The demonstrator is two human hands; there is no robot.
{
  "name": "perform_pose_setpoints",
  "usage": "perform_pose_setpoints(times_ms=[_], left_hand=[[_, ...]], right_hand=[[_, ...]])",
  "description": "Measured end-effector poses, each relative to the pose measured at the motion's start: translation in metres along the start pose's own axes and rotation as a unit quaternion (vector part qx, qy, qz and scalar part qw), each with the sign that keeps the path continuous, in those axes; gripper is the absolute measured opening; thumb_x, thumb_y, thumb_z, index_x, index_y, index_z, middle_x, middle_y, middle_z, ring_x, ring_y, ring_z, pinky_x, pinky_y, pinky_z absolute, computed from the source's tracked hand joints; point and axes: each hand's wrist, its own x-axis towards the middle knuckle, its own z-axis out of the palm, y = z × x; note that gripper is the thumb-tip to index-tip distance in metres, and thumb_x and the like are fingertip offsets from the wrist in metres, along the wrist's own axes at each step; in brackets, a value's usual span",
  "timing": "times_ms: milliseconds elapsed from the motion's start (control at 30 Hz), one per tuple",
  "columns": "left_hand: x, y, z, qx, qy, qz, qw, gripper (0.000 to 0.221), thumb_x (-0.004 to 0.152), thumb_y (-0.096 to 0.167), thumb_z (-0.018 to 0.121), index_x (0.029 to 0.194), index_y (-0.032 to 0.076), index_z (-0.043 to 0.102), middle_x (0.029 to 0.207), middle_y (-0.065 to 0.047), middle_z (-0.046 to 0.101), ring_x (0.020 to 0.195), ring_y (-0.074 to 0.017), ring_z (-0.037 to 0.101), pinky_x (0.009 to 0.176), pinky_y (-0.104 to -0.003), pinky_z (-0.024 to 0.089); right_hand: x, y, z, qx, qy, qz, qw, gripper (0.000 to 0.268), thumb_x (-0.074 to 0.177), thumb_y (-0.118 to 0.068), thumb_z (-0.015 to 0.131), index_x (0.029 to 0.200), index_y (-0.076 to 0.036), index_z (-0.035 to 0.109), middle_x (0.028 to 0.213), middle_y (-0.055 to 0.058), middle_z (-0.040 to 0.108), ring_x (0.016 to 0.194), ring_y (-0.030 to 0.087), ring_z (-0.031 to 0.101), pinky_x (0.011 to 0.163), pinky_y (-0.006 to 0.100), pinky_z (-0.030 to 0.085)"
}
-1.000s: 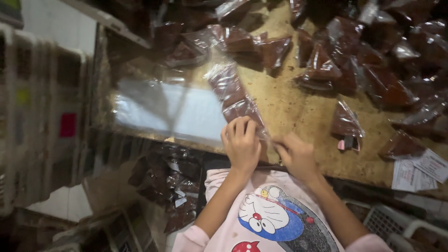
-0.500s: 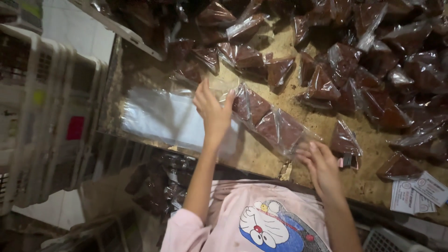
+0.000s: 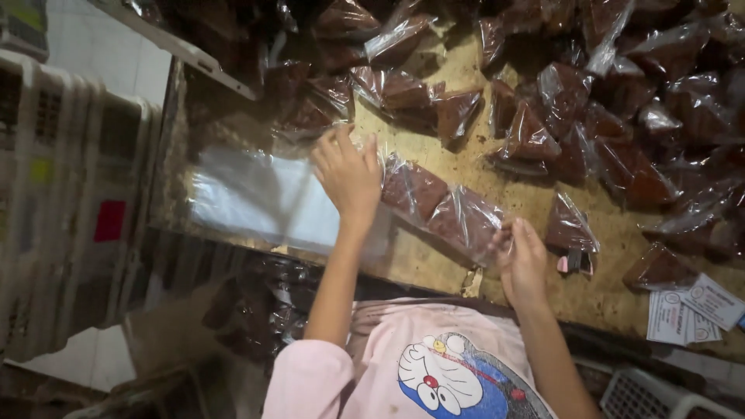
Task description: The person places triangular pieces of bread into plastic bags and seals them using a stapler.
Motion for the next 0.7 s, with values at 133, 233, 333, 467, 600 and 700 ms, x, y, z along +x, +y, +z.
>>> perform_pose_setpoints(times_ms=[133, 233, 333, 467, 600, 700], left_hand=[[-0.037, 0.066, -0.037, 0.005, -0.079, 0.070, 0.994, 0.050, 0.091, 0.046, 0.065, 0.128, 0.013, 0.061, 0.137, -0.021, 0.050, 0.126, -0.0452, 0.047, 0.097, -0.061, 0.039], [-0.061, 0.080, -0.045, -0.005, -0.196, 0.107, 0.975, 0.055, 0.089, 0.060, 0.062, 0.126, 0.019, 0.066, 0.144, -0.021, 0.046, 0.135, -0.0518, 0.038, 0.099, -0.072, 0.031], [-0.066, 0.079, -0.038, -0.005, -0.207, 0.157, 0.966, 0.058, 0.086, 0.062, 0.064, 0.130, 0.024, 0.066, 0.156, -0.018, 0.038, 0.149, -0.0530, 0.021, 0.107, -0.078, 0.019], [-0.064, 0.084, -0.038, 0.027, -0.197, 0.176, 0.964, 0.059, 0.081, 0.064, 0.068, 0.128, 0.028, 0.068, 0.157, -0.015, 0.039, 0.149, -0.0521, 0.019, 0.108, -0.080, 0.010], [-0.067, 0.076, -0.032, 0.045, -0.193, 0.186, 0.962, 0.059, 0.079, 0.068, 0.068, 0.126, 0.031, 0.069, 0.153, -0.013, 0.042, 0.149, -0.0524, 0.020, 0.108, -0.078, 0.011], [-0.072, 0.076, -0.031, 0.055, -0.195, 0.200, 0.958, 0.057, 0.077, 0.070, 0.071, 0.120, 0.032, 0.072, 0.152, -0.010, 0.043, 0.148, -0.0500, 0.020, 0.109, -0.075, 0.011]], right_hand=[[-0.009, 0.013, -0.009, 0.004, 0.020, -0.009, 1.000, 0.021, 0.112, -0.036, 0.048, 0.117, -0.017, 0.057, 0.103, -0.002, 0.063, 0.092, 0.010, 0.065, 0.083, 0.026, 0.057], [-0.018, 0.010, -0.003, -0.030, -0.025, -0.010, 0.999, 0.034, 0.111, -0.050, 0.038, 0.126, -0.022, 0.051, 0.106, -0.003, 0.062, 0.091, 0.009, 0.064, 0.080, 0.021, 0.053], [-0.037, -0.020, 0.025, -0.091, -0.064, -0.051, 0.992, 0.053, 0.106, -0.055, 0.034, 0.137, -0.015, 0.050, 0.121, 0.005, 0.058, 0.111, 0.014, 0.056, 0.096, 0.027, 0.045], [-0.022, -0.007, 0.010, -0.262, -0.170, -0.083, 0.946, 0.065, 0.103, -0.050, 0.036, 0.151, -0.009, 0.049, 0.150, 0.014, 0.053, 0.141, 0.025, 0.044, 0.120, 0.045, 0.035], [-0.025, -0.020, 0.013, -0.314, -0.173, -0.107, 0.927, 0.050, 0.106, -0.028, 0.045, 0.152, -0.008, 0.049, 0.150, 0.016, 0.053, 0.141, 0.029, 0.045, 0.118, 0.047, 0.035], [-0.049, -0.058, 0.007, -0.284, -0.134, -0.038, 0.949, 0.045, 0.105, -0.034, 0.047, 0.141, -0.012, 0.062, 0.137, 0.009, 0.067, 0.127, 0.022, 0.060, 0.104, 0.043, 0.050]])
